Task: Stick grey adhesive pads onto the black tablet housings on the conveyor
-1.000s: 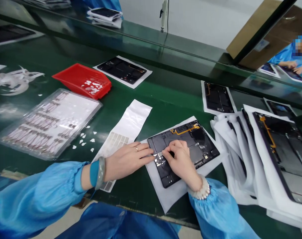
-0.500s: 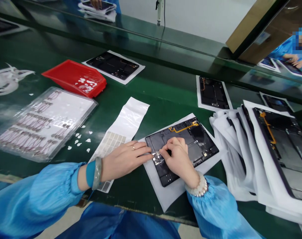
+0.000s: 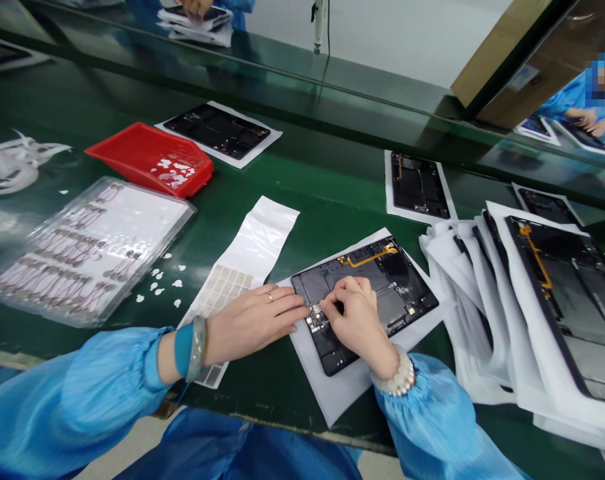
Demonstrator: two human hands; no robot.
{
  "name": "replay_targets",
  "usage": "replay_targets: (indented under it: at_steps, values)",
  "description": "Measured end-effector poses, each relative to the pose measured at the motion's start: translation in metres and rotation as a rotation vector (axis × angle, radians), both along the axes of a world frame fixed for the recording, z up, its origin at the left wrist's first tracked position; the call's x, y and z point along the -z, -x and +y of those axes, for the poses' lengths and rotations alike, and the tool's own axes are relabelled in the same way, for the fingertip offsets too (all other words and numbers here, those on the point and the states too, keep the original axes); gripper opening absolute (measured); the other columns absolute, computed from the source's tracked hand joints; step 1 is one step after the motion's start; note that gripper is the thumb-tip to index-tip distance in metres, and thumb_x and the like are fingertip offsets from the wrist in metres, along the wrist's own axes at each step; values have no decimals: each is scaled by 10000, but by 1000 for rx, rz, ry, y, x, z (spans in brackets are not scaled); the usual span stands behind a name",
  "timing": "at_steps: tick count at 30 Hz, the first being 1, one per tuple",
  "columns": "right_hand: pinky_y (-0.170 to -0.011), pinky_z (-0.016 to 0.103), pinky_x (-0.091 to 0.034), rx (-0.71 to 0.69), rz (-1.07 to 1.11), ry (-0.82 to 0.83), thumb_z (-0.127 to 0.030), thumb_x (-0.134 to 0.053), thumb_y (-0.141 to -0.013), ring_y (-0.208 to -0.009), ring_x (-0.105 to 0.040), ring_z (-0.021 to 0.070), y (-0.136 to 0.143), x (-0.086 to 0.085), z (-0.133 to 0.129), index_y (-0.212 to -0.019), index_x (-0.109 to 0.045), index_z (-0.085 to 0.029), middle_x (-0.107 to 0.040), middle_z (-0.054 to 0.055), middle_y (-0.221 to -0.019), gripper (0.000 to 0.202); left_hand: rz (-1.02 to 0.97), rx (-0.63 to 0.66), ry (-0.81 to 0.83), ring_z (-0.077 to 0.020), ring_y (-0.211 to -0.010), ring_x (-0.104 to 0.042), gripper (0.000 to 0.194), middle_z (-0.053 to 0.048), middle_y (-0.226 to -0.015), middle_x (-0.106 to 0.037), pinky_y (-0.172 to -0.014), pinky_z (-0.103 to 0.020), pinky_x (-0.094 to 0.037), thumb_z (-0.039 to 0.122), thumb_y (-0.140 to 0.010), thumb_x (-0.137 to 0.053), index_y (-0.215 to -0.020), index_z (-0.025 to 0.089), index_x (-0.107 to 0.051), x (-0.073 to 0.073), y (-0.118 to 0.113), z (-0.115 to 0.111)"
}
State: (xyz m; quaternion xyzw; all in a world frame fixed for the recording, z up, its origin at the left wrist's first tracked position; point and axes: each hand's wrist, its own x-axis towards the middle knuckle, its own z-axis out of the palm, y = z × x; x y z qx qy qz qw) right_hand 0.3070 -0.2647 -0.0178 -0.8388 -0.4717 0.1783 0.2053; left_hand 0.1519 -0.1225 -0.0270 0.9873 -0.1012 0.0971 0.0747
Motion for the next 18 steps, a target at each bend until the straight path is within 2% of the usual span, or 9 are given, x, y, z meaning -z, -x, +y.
replay_targets:
  at_steps: [5,12,16,18]
  values:
    - [-886,432,-354,-5,-21,1,-285,-530,-844,-947,-461,238,1,1,1,-662,-632,-230,-594,42,-886,215,36,-12,-42,-227,-950,-517,408,-48,-1043,-571,-781,-346,-399,376,-881,-590,-1225,181,-491,-1,-5,-4]
    - [-843,412,-418,-81,-70,-42,-349,-500,-876,-903,-505,229,-9,-3,-6,-707,-650,-224,-595,59,-887,258,39,1,-95,-227,-925,-514,349,-64,-1015,-563,-751,-342,-378,372,-903,-554,-1173,153,-512,-4,-10,-8]
    - [-865,394,-441,38,-81,-229,-368,-482,-888,-937,-555,229,-28,-4,-15,-922,-661,-208,-586,83,-959,242,41,25,-76,-213,-908,-511,262,-51,-958,-570,-751,-337,-366,343,-920,-529,-1115,168,-550,-10,-17,-4]
    - [-858,375,-449,38,-28,-258,-360,-475,-896,-936,-569,220,-34,1,-18,-943,-651,-209,-594,78,-963,237,56,40,-71,-216,-912,-508,210,-47,-939,-571,-742,-335,-356,353,-903,-556,-1037,193,-582,-13,-23,-1]
